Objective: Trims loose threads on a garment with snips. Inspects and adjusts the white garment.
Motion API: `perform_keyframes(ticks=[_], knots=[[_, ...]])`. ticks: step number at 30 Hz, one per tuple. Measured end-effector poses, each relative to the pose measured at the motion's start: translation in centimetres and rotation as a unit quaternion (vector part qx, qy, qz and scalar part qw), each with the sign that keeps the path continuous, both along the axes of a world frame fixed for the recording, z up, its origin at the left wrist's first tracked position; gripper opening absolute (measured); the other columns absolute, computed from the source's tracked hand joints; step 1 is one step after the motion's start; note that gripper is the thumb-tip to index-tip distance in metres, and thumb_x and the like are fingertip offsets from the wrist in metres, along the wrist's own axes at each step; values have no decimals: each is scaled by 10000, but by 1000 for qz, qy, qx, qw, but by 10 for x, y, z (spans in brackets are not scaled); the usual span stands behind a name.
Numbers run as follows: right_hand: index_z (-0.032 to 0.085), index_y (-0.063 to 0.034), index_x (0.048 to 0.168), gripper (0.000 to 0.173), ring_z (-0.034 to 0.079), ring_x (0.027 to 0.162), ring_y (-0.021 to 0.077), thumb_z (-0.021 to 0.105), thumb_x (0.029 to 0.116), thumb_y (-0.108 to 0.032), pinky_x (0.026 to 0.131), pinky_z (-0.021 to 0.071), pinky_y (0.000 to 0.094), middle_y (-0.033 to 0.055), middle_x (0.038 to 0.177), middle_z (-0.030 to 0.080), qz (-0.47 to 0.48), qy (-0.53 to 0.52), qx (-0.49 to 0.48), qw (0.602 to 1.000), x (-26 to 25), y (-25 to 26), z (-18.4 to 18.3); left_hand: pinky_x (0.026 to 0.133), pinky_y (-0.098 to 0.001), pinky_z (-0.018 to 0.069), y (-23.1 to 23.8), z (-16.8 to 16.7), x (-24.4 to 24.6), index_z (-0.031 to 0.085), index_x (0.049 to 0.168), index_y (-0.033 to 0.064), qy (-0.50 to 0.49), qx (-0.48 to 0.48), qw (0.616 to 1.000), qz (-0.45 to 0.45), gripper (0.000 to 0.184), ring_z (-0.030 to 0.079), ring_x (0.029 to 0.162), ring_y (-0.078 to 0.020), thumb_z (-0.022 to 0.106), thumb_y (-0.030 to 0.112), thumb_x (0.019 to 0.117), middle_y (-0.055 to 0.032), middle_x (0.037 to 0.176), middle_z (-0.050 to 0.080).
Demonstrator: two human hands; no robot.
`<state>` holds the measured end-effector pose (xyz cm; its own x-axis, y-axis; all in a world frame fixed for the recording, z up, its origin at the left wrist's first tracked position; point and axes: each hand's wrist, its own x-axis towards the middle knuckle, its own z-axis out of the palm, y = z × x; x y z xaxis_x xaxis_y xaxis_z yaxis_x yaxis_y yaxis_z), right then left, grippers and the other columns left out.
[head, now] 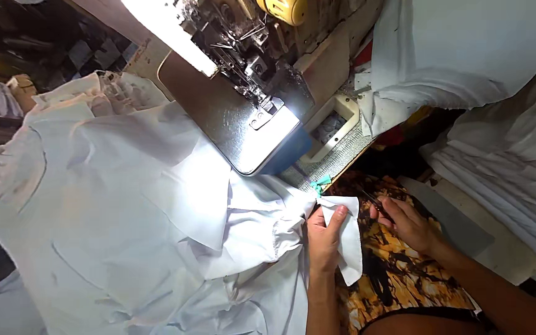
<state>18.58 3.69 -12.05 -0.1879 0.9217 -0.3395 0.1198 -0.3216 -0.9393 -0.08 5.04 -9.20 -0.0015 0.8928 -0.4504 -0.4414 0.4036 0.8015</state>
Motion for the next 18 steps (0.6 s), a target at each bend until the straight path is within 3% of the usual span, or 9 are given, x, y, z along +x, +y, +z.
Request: perform_keyframes(ticks=[4, 7, 9, 12, 15, 18], knots=[[615, -182, 945, 448, 353, 517, -88, 322, 1090, -488, 476, 305, 96, -165, 648, 407, 14, 24, 6, 1000, -2, -11, -6, 709, -254, 617, -3, -3, -5, 689, 954, 45, -26, 24, 999, -15, 200, 720, 732, -69, 505, 84, 1022, -21, 811, 739], [643, -174, 1070, 492, 344, 511, -75, 431, 1032, -617, 461, 303, 114, -172, 650, 399, -8, 97, 10, 995, -9, -10, -7, 732, -261, 617, -6, -6, -8, 680, 1004, 16, -13, 31, 999, -24, 163, 722, 763, -77, 519, 29, 987, -32, 853, 742], [664, -177, 1112, 358, 350, 500, -73, 532, 1028, -499, 453, 309, 121, -187, 642, 410, -42, 135, -16, 990, -18, -2, 0, 757, -279, 623, -7, -7, -10, 638, 1088, -35, 5, 30, 999, -23, 160, 729, 795, -100, 559, -37, 948, -57, 902, 745], [670, -146, 1042, 150, 408, 507, -72, 635, 986, -281, 464, 353, 119, -173, 674, 515, -71, 138, -34, 987, -31, 15, 13, 812, -297, 629, -7, -4, -11, 569, 1218, -100, 3, 18, 1000, -6, 322, 747, 864, -126, 619, -98, 900, -96, 984, 756], [659, -115, 1025, 148, 435, 550, -72, 704, 928, -216, 508, 381, 107, -157, 690, 507, -120, 109, 42, 986, -42, 24, 17, 797, -301, 635, -6, -1, -12, 597, 1178, -101, 11, 8, 1000, 11, 326, 752, 840, -135, 665, -129, 860, -106, 959, 765], [629, -83, 1028, 169, 384, 548, -118, 713, 915, -177, 512, 341, 61, -167, 657, 451, -143, 74, 175, 971, -50, 28, 16, 767, -290, 637, -6, 0, -12, 625, 1127, -80, 32, 6, 999, 9, 282, 752, 804, -123, 676, -132, 854, -88, 919, 770]])
